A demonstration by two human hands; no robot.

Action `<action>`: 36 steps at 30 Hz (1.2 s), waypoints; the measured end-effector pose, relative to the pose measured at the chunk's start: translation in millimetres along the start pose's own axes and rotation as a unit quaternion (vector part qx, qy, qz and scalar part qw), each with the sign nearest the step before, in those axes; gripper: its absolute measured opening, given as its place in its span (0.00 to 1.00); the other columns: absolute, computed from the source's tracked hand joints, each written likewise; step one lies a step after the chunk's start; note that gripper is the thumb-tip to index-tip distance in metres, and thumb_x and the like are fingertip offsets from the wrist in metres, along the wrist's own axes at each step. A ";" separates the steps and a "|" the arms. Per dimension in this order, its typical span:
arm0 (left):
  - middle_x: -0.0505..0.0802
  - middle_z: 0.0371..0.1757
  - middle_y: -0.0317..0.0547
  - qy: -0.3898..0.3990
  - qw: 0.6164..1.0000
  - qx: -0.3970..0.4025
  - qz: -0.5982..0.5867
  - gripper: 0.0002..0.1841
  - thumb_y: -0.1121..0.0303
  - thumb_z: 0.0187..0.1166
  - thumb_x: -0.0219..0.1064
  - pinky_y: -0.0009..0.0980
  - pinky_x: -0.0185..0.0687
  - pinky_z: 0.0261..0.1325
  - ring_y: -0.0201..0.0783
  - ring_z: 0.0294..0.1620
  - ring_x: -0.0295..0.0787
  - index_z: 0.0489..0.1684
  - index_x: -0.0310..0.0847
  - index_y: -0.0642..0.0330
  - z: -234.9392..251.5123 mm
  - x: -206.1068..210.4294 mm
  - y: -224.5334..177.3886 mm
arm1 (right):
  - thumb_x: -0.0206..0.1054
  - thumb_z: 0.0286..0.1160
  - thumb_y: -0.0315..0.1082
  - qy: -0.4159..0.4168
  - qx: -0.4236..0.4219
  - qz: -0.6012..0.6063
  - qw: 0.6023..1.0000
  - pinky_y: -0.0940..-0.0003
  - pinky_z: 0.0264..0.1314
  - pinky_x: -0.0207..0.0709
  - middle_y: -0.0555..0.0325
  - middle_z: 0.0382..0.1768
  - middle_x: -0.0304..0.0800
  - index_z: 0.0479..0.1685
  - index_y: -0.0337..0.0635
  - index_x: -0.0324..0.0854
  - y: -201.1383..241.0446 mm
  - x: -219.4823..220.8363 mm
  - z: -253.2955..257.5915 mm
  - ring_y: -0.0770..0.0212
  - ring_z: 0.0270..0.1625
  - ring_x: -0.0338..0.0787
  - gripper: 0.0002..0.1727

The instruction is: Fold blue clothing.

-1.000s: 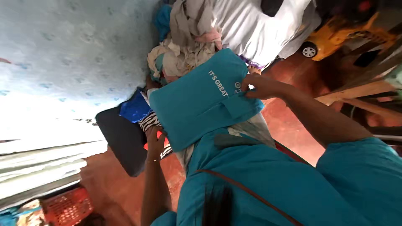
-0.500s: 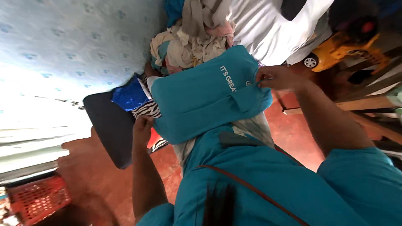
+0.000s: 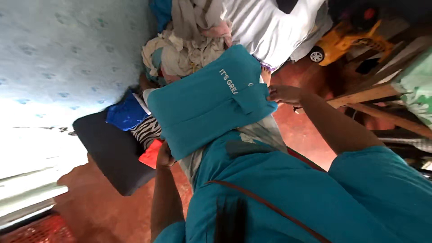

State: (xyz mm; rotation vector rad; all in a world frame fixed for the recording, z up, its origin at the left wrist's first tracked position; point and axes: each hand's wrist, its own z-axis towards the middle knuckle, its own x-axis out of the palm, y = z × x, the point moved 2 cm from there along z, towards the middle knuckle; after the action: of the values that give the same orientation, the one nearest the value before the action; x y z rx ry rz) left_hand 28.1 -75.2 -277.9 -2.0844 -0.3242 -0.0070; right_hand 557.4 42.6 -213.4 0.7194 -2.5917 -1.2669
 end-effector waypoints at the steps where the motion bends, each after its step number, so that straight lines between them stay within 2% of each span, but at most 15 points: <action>1: 0.93 0.41 0.33 0.002 1.000 0.002 0.013 0.20 0.57 0.93 0.36 0.33 0.90 0.49 0.29 0.44 0.91 0.58 0.77 0.50 1.6 -7.1 -0.4 | 0.61 0.85 0.28 0.006 0.008 0.017 1.000 0.60 0.58 0.83 0.48 0.56 0.84 0.74 0.36 0.67 -2.9 -1.0 -4.1 0.60 0.54 0.87 0.21; 4: 0.93 0.48 0.33 0.007 0.998 0.062 -0.001 0.18 0.53 0.85 0.55 0.35 0.90 0.53 0.31 0.49 0.92 0.68 0.72 0.48 2.9 -31.9 -5.5 | 0.61 0.83 0.26 -0.001 0.002 0.061 0.998 0.65 0.57 0.85 0.56 0.46 0.86 0.57 0.37 0.76 -16.7 -5.9 -15.1 0.67 0.48 0.87 0.09; 6: 0.92 0.53 0.33 0.026 0.995 0.096 -0.017 0.25 0.52 0.79 0.65 0.37 0.90 0.57 0.32 0.54 0.91 0.72 0.69 0.46 -1.3 -40.6 -12.8 | 0.63 0.82 0.26 0.000 0.013 0.071 0.997 0.63 0.57 0.82 0.58 0.45 0.86 0.54 0.38 0.78 -28.6 -9.5 -18.9 0.66 0.48 0.86 0.07; 9: 0.92 0.55 0.33 0.024 0.996 0.086 0.002 0.30 0.49 0.75 0.70 0.37 0.89 0.59 0.33 0.56 0.90 0.74 0.68 0.45 -8.1 -38.8 -15.8 | 0.64 0.81 0.26 0.013 0.011 0.083 0.996 0.67 0.53 0.83 0.61 0.44 0.88 0.53 0.41 0.81 -44.1 -12.9 -20.3 0.69 0.47 0.86 0.07; 12: 0.90 0.58 0.34 0.004 0.996 0.079 0.031 0.24 0.56 0.83 0.58 0.38 0.89 0.59 0.33 0.57 0.89 0.78 0.63 0.46 -8.1 -34.1 -14.6 | 0.64 0.80 0.25 0.017 0.001 0.097 0.995 0.69 0.49 0.84 0.62 0.42 0.90 0.52 0.40 0.81 -49.8 -12.6 -19.8 0.70 0.44 0.88 0.07; 15: 0.89 0.58 0.37 -0.030 0.992 0.120 0.025 0.21 0.63 0.87 0.52 0.37 0.88 0.59 0.34 0.56 0.89 0.78 0.62 0.48 -6.0 -32.2 -22.4 | 0.63 0.81 0.25 -0.001 0.018 0.059 0.998 0.67 0.52 0.83 0.58 0.45 0.87 0.56 0.37 0.80 -41.5 -11.1 -23.9 0.68 0.45 0.86 0.09; 17: 0.88 0.58 0.35 -0.038 0.989 0.144 0.012 0.21 0.66 0.85 0.54 0.36 0.87 0.60 0.32 0.56 0.88 0.76 0.64 0.47 -6.7 -34.3 -30.8 | 0.63 0.82 0.26 -0.013 0.021 0.025 0.999 0.66 0.52 0.84 0.55 0.47 0.86 0.59 0.36 0.78 -36.8 -11.8 -25.6 0.67 0.45 0.86 0.11; 19: 0.88 0.59 0.34 -0.042 0.986 0.159 0.004 0.20 0.69 0.85 0.55 0.34 0.87 0.61 0.30 0.57 0.88 0.75 0.64 0.47 -8.9 -37.5 -36.4 | 0.62 0.82 0.26 -0.019 0.017 0.006 1.000 0.66 0.51 0.85 0.56 0.46 0.85 0.58 0.36 0.78 -39.1 -14.9 -25.9 0.67 0.44 0.86 0.10; 21: 0.87 0.61 0.35 -0.048 0.985 0.164 0.003 0.22 0.71 0.85 0.54 0.35 0.85 0.63 0.31 0.59 0.87 0.77 0.61 0.49 -13.2 -36.4 -43.4 | 0.61 0.82 0.26 -0.026 0.021 0.002 0.999 0.67 0.52 0.85 0.56 0.45 0.84 0.59 0.36 0.77 -38.3 -15.8 -27.6 0.67 0.43 0.86 0.11; 25: 0.88 0.59 0.33 -0.027 0.988 0.154 0.001 0.20 0.68 0.89 0.52 0.37 0.87 0.62 0.32 0.57 0.89 0.77 0.60 0.44 -19.4 -34.6 -53.8 | 0.61 0.84 0.25 -0.049 0.059 0.004 0.997 0.67 0.51 0.84 0.57 0.43 0.82 0.54 0.38 0.76 -28.6 -10.7 -30.9 0.67 0.42 0.85 0.07; 28: 0.87 0.61 0.37 -0.032 0.996 0.080 0.026 0.21 0.60 0.93 0.45 0.36 0.86 0.62 0.32 0.58 0.87 0.83 0.58 0.50 -20.3 -26.8 -33.6 | 0.61 0.85 0.26 -0.040 0.089 -0.017 0.995 0.69 0.49 0.84 0.58 0.42 0.83 0.57 0.38 0.76 -27.9 -8.4 -31.5 0.68 0.40 0.85 0.08; 30: 0.88 0.52 0.37 -0.023 0.998 -0.004 0.058 0.19 0.62 0.91 0.44 0.32 0.85 0.56 0.29 0.49 0.87 0.75 0.68 0.56 -22.6 -18.2 -3.5 | 0.58 0.86 0.26 -0.021 0.088 -0.006 0.996 0.72 0.42 0.82 0.63 0.33 0.78 0.53 0.40 0.76 -30.6 -8.2 -30.7 0.71 0.31 0.80 0.05; 32: 0.91 0.43 0.31 -0.016 0.999 -0.030 0.036 0.16 0.61 0.93 0.42 0.27 0.86 0.52 0.25 0.43 0.88 0.64 0.74 0.53 -24.3 -16.1 15.4 | 0.55 0.88 0.27 -0.011 0.091 0.047 0.995 0.74 0.36 0.81 0.66 0.26 0.75 0.50 0.43 0.75 -29.0 -5.0 -31.3 0.73 0.24 0.77 0.05; 33: 0.90 0.41 0.30 -0.022 0.999 -0.029 0.016 0.14 0.62 0.94 0.43 0.25 0.86 0.50 0.24 0.41 0.88 0.62 0.75 0.52 -26.5 -16.6 19.4 | 0.53 0.90 0.27 -0.012 0.096 0.072 0.993 0.74 0.36 0.82 0.67 0.25 0.75 0.49 0.43 0.74 -29.2 -2.9 -32.9 0.72 0.23 0.77 0.05; 36: 0.91 0.42 0.30 -0.030 1.000 -0.003 0.003 0.14 0.63 0.93 0.46 0.24 0.87 0.46 0.24 0.40 0.89 0.65 0.74 0.50 -32.5 -27.6 22.7 | 0.53 0.91 0.30 -0.044 0.115 0.112 0.986 0.70 0.41 0.88 0.63 0.27 0.81 0.53 0.40 0.74 -30.1 -4.0 -39.2 0.68 0.29 0.87 0.06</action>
State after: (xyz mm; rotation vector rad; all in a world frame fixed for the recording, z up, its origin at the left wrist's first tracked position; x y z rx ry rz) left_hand 10.9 -119.8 -284.3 -2.0946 -0.3545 0.0598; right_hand 585.1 1.4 -212.1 0.3951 -2.8262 -0.9655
